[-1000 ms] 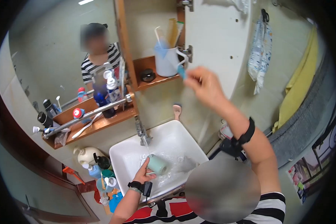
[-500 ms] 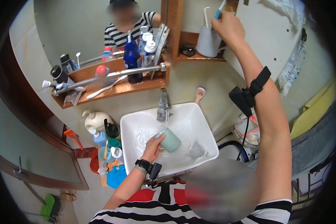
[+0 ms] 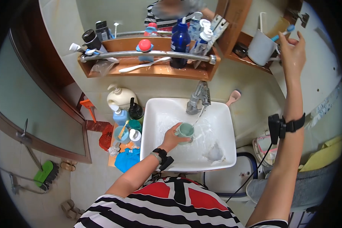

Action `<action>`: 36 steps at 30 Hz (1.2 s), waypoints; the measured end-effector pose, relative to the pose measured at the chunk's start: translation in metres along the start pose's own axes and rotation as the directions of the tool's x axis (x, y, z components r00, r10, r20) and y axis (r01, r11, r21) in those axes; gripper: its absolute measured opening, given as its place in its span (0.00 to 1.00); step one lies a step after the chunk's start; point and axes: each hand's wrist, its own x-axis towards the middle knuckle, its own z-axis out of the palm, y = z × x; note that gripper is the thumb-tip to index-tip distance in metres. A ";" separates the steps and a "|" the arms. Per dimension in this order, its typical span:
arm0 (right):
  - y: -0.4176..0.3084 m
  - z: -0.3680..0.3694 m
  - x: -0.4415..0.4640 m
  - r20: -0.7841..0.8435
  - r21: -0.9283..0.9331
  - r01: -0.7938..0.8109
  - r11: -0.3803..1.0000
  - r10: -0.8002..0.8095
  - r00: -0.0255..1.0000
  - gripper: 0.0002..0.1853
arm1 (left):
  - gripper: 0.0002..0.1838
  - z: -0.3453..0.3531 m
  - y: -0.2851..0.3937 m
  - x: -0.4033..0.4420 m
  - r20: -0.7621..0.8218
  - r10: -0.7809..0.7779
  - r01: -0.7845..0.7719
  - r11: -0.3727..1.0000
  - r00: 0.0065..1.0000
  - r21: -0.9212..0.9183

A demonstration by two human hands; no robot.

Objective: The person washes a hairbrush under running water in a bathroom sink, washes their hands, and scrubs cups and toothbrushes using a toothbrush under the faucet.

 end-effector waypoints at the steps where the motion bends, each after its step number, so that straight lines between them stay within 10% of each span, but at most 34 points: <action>1: -0.007 -0.003 -0.010 -0.079 0.017 0.163 0.986 -0.161 0.984 0.27 | 0.44 0.000 -0.003 -0.001 -0.015 -0.001 0.001 1.000 1.000 0.002; 6: -0.107 0.006 -0.110 0.066 0.480 0.546 0.686 -0.649 0.758 0.16 | 0.49 -0.002 -0.008 -0.001 0.024 -0.026 0.021 0.982 0.999 0.188; 10: -0.167 0.036 -0.175 0.386 0.634 0.444 0.633 -0.757 0.527 0.17 | 0.48 -0.008 -0.005 -0.002 0.089 0.012 -0.034 0.969 0.996 0.244; 20: -0.270 0.125 -0.230 0.374 0.736 0.262 0.624 -0.698 0.610 0.11 | 0.45 -0.011 -0.032 0.000 0.059 0.158 -0.167 0.959 0.986 0.227; 28: -0.246 0.141 -0.239 0.578 0.319 0.649 0.691 -0.684 0.444 0.10 | 0.46 -0.020 -0.032 -0.004 0.113 0.060 -0.096 0.934 0.992 0.345; 36: -0.218 0.145 -0.239 0.508 0.366 0.659 0.657 -0.735 0.450 0.16 | 0.47 -0.013 -0.040 -0.005 0.028 0.073 -0.078 0.943 0.997 0.325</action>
